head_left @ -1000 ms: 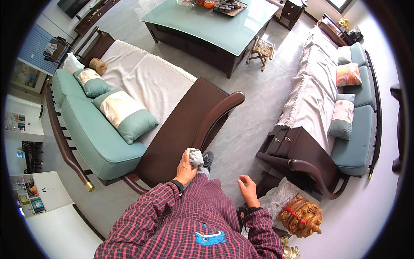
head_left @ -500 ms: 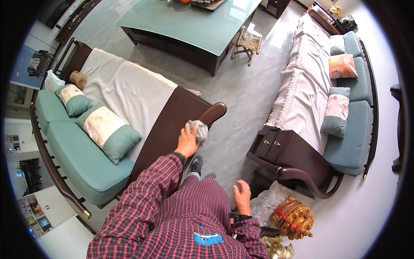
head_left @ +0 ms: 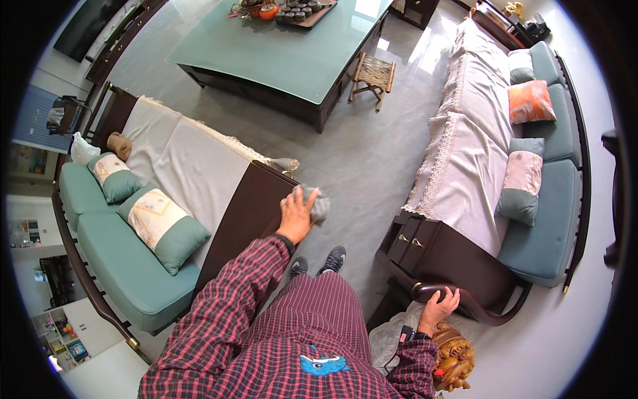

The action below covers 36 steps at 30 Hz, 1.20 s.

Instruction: The person wipes the window sill, then cleans the armrests and back of a sofa, a glass coffee table, and a side table using a cloth. The person moves around the living room to reach different surfaces.

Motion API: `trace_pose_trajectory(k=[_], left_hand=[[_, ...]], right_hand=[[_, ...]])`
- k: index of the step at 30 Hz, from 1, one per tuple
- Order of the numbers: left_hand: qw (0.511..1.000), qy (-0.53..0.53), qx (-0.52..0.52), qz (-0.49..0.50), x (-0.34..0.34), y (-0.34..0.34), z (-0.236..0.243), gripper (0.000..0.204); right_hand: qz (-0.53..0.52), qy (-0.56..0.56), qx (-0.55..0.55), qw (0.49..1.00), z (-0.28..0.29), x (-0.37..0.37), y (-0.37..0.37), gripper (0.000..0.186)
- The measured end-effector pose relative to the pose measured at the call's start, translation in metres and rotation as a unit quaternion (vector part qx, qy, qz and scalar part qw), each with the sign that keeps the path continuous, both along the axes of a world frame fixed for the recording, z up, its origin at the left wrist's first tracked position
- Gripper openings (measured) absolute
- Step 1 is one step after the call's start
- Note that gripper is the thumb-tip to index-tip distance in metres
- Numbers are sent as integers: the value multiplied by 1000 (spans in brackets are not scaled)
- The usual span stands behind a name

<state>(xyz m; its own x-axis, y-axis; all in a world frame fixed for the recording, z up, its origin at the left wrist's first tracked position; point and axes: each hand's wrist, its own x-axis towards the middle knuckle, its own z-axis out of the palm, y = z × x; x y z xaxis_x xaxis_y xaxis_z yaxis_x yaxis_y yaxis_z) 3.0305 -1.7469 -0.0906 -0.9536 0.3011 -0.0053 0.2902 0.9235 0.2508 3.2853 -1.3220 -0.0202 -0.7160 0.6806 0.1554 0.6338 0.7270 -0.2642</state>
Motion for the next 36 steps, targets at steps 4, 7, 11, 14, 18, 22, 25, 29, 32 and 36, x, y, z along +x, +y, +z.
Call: trace_pose_trajectory(k=[4,7,11,14,18,22,25,29,32,36], left_hand=[[992,-83,74,64,-37,32,1,80],[989,-36,146,-4,-20,7,0,71],[948,-91,301,45,21,-73,-13,76],[946,-74,268,166,36,-141,-24,72],[970,-125,134,162,6,-201,-29,72],[991,-100,88,30,-58,-186,-33,81],[986,-165,22,-33,-81,-149,-48,94],[989,-65,31,-128,-50,-138,-66,91],[983,-112,39,-141,18,-173,-50,76],[963,-239,-99,-75,118,-229,-37,70]], right_hand=[[51,-4,-3,999,-6,-32,11,30],[165,39,-51,984,-20,-87,-22,31],[303,77,-158,937,-46,-176,-103,35],[347,110,-236,901,-65,-234,-183,32],[375,125,-313,864,-83,-297,-278,30],[373,32,-359,855,-94,-322,-325,28],[326,-19,-339,883,-103,-324,-338,29],[353,82,-119,924,-110,-326,-358,19],[270,91,-127,950,-110,-328,-369,12],[239,25,-238,941,-100,-324,-372,19]])
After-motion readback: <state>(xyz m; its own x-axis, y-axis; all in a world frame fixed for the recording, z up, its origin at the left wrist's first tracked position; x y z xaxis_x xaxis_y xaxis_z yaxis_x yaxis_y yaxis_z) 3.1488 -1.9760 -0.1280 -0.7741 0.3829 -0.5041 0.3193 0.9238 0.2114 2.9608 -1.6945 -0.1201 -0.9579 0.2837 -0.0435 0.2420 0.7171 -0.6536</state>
